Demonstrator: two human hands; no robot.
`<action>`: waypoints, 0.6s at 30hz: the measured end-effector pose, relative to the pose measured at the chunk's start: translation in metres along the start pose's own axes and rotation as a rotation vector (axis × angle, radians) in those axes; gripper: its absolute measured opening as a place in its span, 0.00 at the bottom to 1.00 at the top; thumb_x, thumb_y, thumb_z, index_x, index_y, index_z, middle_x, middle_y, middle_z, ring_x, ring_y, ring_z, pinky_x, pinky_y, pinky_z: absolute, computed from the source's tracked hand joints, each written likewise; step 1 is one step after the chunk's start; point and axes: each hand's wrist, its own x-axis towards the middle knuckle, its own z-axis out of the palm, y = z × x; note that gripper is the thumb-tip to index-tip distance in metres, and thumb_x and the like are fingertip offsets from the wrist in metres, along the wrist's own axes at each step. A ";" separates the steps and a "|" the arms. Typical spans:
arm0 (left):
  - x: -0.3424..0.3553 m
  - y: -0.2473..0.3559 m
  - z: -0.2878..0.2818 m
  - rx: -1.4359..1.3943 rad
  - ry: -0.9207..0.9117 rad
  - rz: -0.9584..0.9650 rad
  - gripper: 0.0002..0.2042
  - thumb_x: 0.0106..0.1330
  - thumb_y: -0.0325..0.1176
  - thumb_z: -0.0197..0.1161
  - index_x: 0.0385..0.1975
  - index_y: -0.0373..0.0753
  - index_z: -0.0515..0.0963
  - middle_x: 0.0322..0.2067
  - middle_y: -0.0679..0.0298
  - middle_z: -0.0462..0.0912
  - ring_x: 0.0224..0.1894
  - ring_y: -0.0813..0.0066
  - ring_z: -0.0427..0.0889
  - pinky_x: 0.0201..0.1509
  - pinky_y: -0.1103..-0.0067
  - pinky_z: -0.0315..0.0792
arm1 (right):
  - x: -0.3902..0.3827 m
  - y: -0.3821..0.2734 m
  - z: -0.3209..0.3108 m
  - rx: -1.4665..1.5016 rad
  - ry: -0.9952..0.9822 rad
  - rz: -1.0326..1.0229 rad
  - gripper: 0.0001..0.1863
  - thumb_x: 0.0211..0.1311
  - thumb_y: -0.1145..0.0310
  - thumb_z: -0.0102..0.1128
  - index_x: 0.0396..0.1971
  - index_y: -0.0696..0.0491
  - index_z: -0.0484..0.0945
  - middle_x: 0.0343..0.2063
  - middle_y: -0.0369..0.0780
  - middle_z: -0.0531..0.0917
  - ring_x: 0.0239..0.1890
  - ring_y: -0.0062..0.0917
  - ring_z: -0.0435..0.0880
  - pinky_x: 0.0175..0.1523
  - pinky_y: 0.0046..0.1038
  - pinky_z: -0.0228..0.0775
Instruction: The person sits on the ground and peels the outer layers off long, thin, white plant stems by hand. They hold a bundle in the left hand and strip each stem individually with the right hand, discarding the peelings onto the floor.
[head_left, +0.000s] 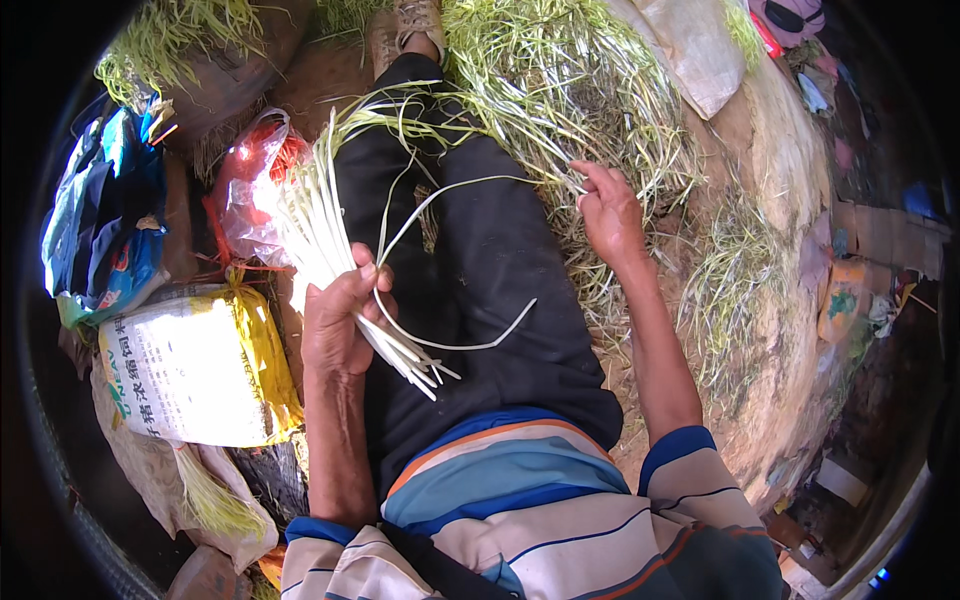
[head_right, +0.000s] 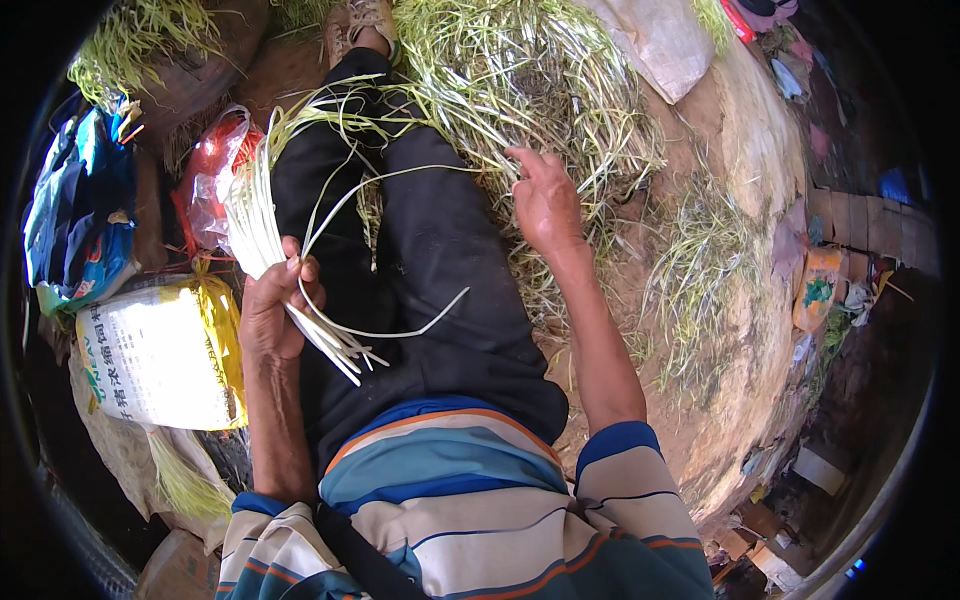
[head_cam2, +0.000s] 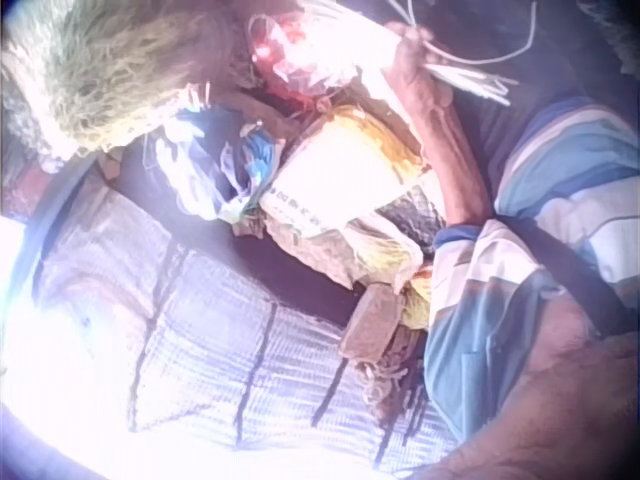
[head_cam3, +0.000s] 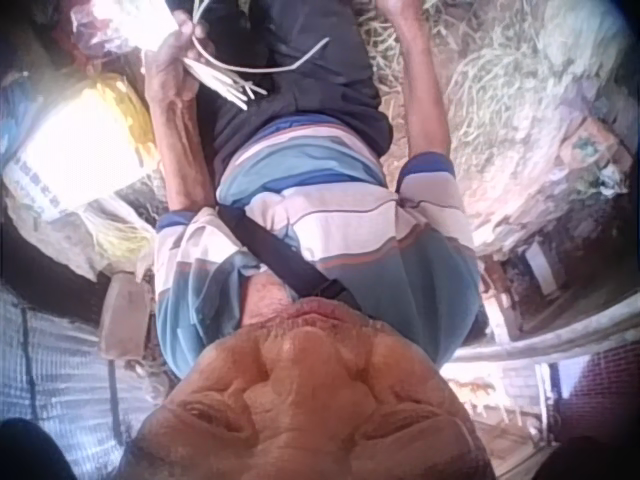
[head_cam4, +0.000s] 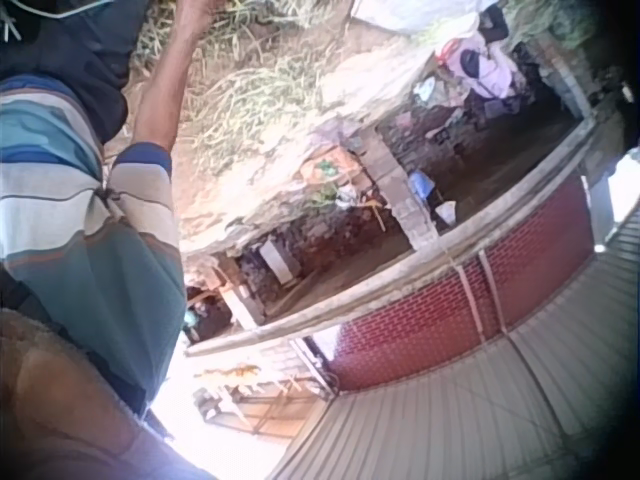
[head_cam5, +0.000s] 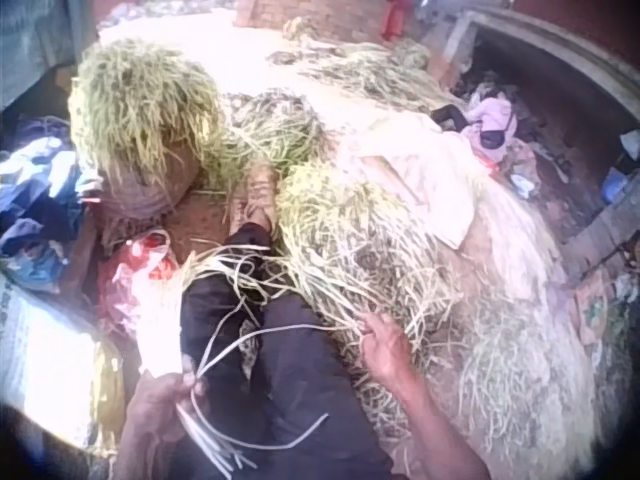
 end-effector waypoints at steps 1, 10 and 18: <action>0.001 -0.001 0.002 0.002 0.009 0.008 0.12 0.68 0.27 0.67 0.48 0.39 0.76 0.31 0.61 0.82 0.20 0.84 0.72 0.25 0.85 0.69 | -0.017 -0.017 -0.008 0.118 -0.105 -0.010 0.18 0.63 0.77 0.60 0.52 0.54 0.85 0.43 0.45 0.84 0.44 0.38 0.86 0.52 0.37 0.78; 0.017 0.009 0.011 -0.053 0.026 0.137 0.11 0.72 0.30 0.67 0.51 0.37 0.77 0.38 0.58 0.87 0.22 0.84 0.71 0.26 0.83 0.71 | -0.100 -0.103 -0.011 0.534 -0.541 -0.319 0.15 0.73 0.58 0.63 0.42 0.57 0.84 0.37 0.41 0.85 0.41 0.33 0.85 0.49 0.33 0.77; 0.003 -0.013 0.025 0.039 0.033 0.110 0.23 0.72 0.35 0.69 0.62 0.29 0.74 0.49 0.48 0.89 0.23 0.82 0.76 0.28 0.81 0.74 | -0.078 -0.122 -0.002 0.877 -0.428 0.098 0.10 0.76 0.68 0.59 0.36 0.59 0.80 0.25 0.40 0.80 0.27 0.23 0.79 0.36 0.30 0.74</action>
